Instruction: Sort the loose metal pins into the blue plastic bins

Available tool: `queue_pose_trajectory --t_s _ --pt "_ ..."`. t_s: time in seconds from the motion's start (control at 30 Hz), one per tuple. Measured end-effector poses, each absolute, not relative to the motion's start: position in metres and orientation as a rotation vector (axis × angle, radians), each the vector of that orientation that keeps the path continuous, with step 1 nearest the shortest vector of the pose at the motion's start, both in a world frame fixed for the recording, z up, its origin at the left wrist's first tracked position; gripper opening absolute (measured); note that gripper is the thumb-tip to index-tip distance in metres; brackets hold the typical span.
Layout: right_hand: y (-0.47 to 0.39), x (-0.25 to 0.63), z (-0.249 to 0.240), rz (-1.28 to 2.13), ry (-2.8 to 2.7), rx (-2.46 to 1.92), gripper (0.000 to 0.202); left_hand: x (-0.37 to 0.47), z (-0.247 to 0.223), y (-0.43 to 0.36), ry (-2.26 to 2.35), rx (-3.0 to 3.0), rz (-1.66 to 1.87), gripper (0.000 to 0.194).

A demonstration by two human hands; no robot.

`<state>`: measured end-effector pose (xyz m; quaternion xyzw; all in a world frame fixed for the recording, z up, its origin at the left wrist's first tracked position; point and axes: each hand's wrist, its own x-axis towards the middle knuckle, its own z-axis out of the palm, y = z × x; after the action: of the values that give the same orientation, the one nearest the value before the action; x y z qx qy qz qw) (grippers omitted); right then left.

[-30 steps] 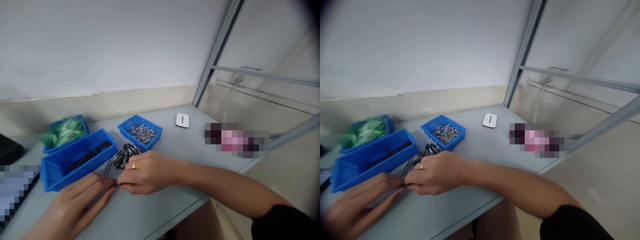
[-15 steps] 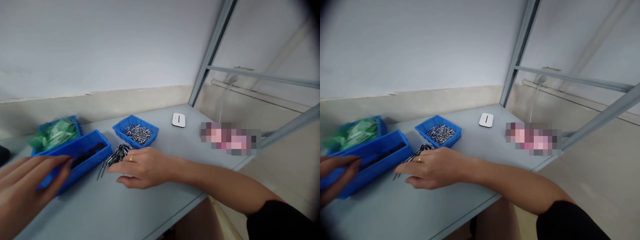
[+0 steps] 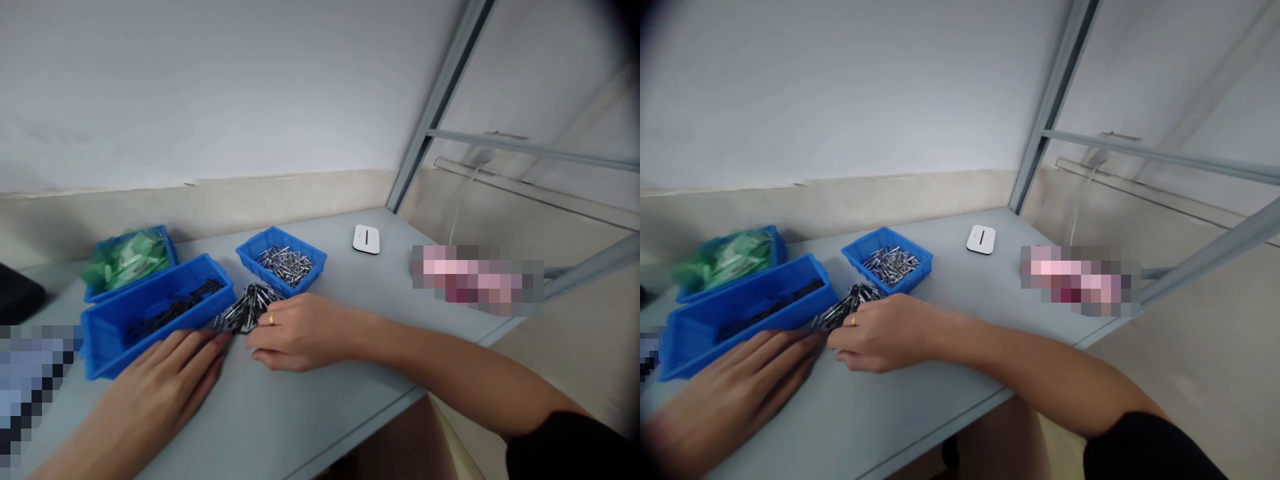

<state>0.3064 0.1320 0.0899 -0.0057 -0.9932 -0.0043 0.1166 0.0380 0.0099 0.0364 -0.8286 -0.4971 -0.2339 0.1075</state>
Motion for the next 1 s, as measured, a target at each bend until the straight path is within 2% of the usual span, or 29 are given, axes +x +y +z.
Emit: queue_pose_trajectory --t_s 0.13,0.57,0.83,1.0 --pt "0.130 0.305 0.093 0.038 -2.955 -0.022 0.030 0.046 0.045 0.019 -1.251 -2.429 -0.588 0.043" --pt "0.128 0.305 0.096 0.033 -3.019 -0.035 0.027 0.033 0.026 0.015 -1.580 -2.225 -0.523 0.058" --pt "0.106 0.296 0.074 -0.013 -2.899 0.172 0.029 0.030 0.021 0.007 -1.626 -2.217 -0.529 0.037" --pt "0.105 0.294 0.069 0.010 -2.907 0.031 0.035 0.026 0.029 0.008 -1.641 -2.312 -0.494 0.040"
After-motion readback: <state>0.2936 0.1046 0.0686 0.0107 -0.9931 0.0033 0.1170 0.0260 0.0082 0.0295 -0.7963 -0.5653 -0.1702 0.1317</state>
